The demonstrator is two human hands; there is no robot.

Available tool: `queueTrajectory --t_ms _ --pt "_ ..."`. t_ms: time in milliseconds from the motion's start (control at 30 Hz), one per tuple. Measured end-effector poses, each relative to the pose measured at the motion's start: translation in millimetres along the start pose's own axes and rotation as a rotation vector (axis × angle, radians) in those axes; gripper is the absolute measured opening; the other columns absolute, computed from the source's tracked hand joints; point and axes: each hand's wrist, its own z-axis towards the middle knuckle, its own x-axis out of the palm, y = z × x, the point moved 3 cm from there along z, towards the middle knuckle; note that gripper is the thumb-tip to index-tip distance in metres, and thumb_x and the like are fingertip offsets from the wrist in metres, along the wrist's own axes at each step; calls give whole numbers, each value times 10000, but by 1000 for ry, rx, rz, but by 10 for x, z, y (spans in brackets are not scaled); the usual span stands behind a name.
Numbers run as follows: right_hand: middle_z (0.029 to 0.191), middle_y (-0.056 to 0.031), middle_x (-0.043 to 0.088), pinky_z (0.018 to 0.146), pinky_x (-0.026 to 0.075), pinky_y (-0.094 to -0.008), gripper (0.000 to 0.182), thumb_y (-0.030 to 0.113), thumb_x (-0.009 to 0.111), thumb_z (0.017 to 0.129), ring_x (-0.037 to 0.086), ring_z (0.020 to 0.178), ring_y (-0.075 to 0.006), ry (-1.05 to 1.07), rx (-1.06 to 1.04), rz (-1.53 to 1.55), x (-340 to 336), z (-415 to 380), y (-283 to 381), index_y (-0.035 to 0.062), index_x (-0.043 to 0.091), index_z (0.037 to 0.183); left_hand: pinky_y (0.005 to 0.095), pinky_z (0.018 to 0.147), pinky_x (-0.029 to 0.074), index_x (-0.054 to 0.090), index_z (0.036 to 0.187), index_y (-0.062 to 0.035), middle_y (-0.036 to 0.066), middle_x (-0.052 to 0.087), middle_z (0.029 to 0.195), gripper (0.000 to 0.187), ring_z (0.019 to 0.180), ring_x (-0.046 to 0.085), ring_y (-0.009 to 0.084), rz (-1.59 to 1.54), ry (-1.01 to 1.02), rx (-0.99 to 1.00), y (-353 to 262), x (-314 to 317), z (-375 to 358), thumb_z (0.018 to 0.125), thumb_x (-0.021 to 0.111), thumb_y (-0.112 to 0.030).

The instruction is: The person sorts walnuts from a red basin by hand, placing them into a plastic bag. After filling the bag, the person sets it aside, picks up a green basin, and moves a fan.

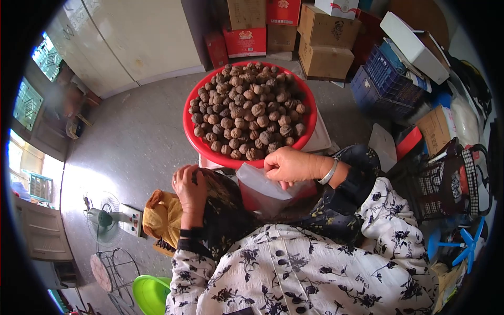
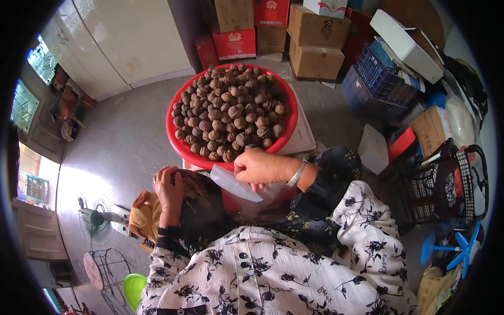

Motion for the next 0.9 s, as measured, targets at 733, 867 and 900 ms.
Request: queueTrajectory --t_ms 733,867,900 --pt "834 -35 692 696 527 -254 240 201 640 954 641 736 -102 276 -211 257 266 570 -9 -10 699 1054 260 670 567 513 1154 -24 43 638 995 230 881 655 104 -1000 767 -438 -1170 -273 -198 1029 615 -188" --pt "802 -71 705 639 535 -273 233 187 642 901 659 689 -124 158 -170 189 140 578 -64 -14 703 1002 234 485 495 575 1149 -34 26 633 807 153 574 604 97 -918 691 -553 -892 -297 -192 1028 563 -128" --pt "774 -78 712 629 537 -288 208 168 641 866 666 680 -134 79 -177 124 89 599 -94 -13 712 943 217 436 442 596 1131 -36 13 602 704 140 479 537 83 -913 583 -612 -900 -322 -176 1015 542 -93"
